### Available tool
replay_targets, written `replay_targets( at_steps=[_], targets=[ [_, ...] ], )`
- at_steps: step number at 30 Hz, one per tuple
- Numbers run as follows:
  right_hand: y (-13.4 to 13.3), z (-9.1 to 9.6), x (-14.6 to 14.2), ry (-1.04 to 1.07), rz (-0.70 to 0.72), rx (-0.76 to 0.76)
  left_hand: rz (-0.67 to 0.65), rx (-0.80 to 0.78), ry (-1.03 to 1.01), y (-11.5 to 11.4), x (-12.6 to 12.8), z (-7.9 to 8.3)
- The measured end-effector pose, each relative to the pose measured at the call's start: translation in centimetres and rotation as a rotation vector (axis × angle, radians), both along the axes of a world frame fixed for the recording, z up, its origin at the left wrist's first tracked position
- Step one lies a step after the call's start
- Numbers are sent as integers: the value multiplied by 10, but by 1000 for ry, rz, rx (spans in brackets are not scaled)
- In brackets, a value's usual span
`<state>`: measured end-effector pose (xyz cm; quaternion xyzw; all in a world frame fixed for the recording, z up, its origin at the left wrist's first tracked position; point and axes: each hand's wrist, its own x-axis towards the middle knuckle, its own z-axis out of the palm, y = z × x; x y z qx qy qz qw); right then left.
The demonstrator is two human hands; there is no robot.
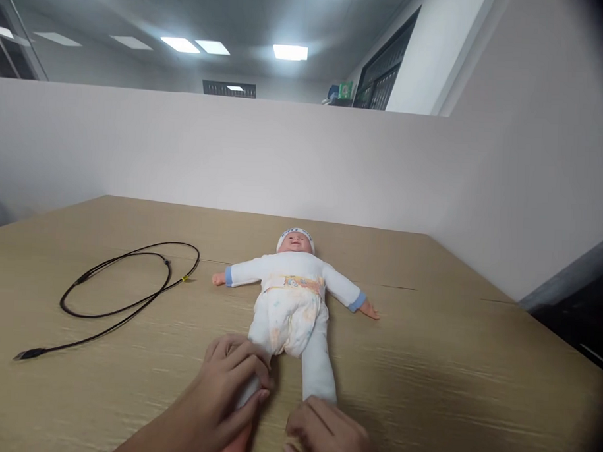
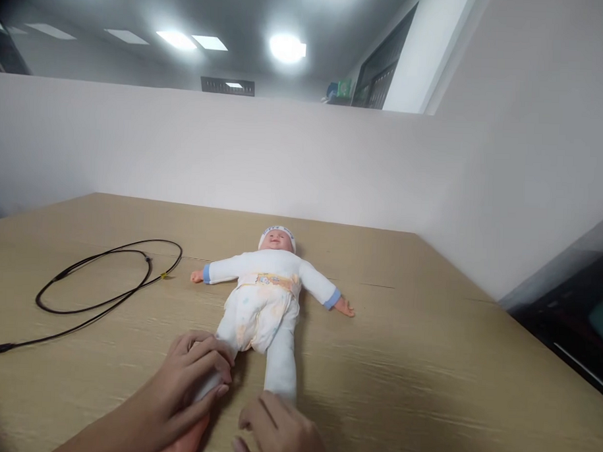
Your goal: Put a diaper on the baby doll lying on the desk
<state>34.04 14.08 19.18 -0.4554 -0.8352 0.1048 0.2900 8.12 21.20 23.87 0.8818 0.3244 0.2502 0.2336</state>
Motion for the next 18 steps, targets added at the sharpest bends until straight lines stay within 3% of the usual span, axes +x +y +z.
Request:
replay_targets(
  at_steps=[4, 7, 10, 18],
  targets=[
    [7, 44, 20, -14, -269, -147, 251, -144, -2, 10, 13, -1],
    [21, 62, 28, 34, -416, -189, 393, -153, -5, 20, 29, 2],
    [32, 62, 24, 14, -467, -201, 429, -112, 22, 28, 42, 3],
    [43, 51, -17, -171, -563, -89, 301, -81, -68, 38, 41, -8]
  ],
)
